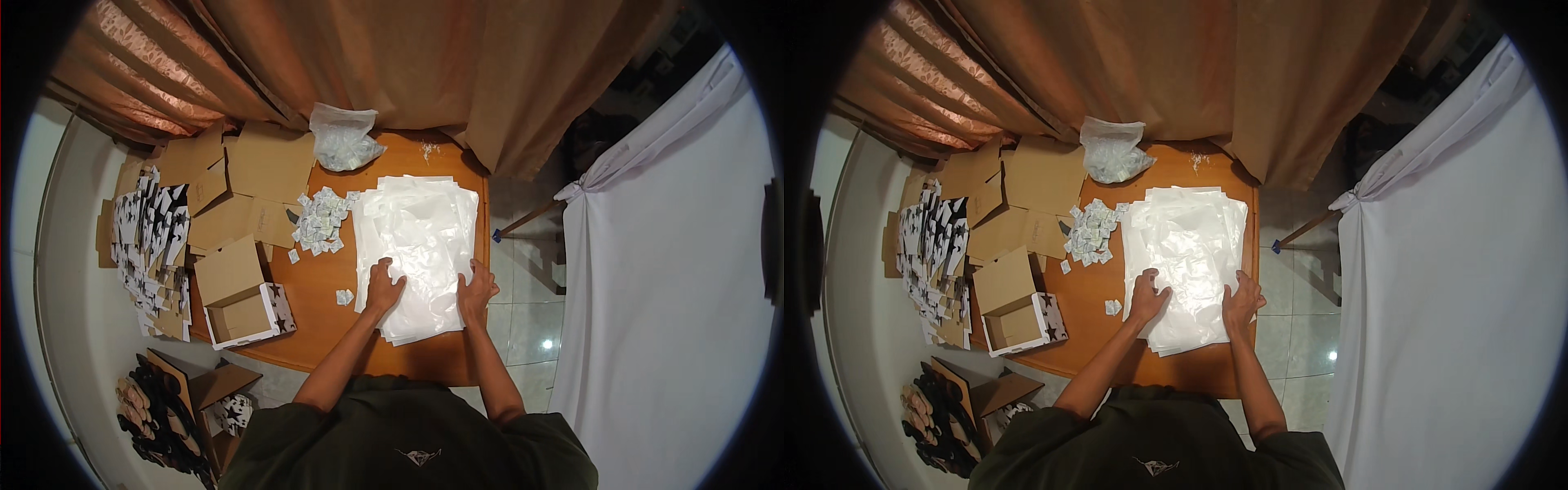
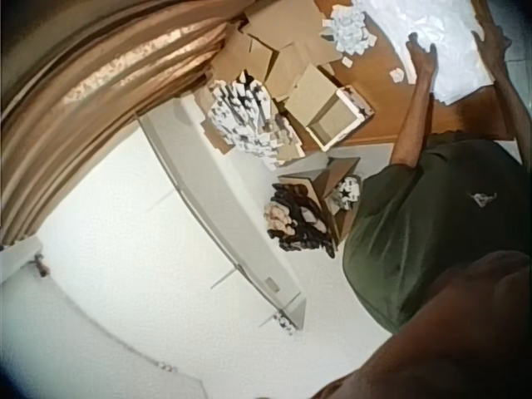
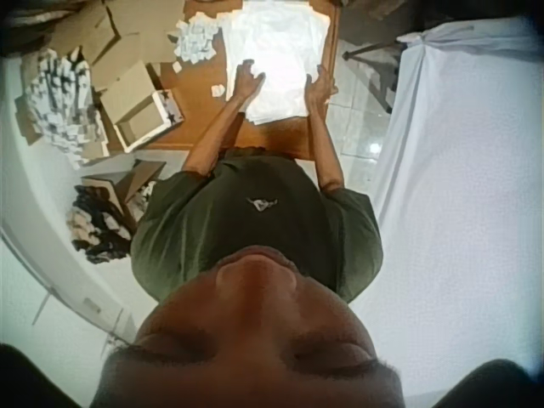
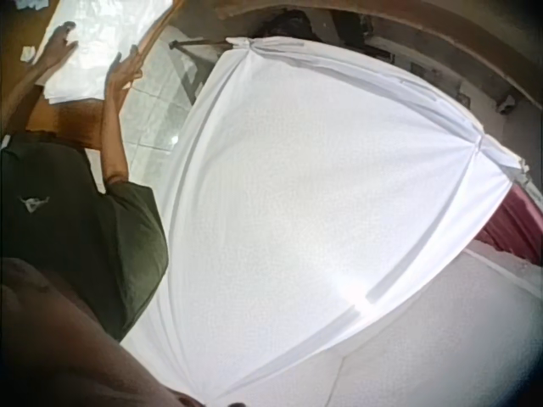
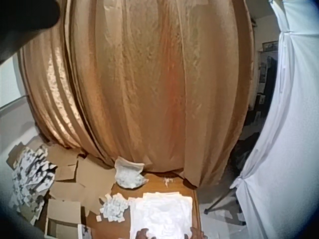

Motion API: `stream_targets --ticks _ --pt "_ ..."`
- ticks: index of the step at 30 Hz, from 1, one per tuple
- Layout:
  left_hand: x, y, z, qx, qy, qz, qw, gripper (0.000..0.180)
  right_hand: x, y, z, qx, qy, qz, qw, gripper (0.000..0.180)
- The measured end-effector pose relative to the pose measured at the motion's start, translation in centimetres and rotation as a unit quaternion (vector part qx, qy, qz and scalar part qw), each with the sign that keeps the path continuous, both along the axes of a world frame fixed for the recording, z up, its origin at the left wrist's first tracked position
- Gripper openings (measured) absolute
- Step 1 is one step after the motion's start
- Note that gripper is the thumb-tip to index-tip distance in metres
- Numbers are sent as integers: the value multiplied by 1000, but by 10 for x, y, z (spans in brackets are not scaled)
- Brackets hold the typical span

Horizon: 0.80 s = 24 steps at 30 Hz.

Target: Assembling shoe boxes and placing packing materials and products inside.

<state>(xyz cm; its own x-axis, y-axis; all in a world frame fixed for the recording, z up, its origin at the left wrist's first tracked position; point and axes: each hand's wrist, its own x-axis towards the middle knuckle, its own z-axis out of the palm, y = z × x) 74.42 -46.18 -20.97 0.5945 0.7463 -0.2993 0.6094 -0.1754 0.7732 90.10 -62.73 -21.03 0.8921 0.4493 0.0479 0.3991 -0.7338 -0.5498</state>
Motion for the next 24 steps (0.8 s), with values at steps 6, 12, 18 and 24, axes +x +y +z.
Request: stream_targets --ticks 6,12,18,24 --pt "2 0 -16 -24 -78 72 994 71 13 2 -3 55 72 -4 996 50" --pt "-7 8 -15 24 -90 146 985 67 -4 12 15 7 -24 13 1000 51" --pt "-1 10 51 62 -144 77 985 37 -17 -3 31 51 -30 93 994 52" --pt "6 29 107 66 -157 79 982 23 -39 4 68 98 45 108 988 49"
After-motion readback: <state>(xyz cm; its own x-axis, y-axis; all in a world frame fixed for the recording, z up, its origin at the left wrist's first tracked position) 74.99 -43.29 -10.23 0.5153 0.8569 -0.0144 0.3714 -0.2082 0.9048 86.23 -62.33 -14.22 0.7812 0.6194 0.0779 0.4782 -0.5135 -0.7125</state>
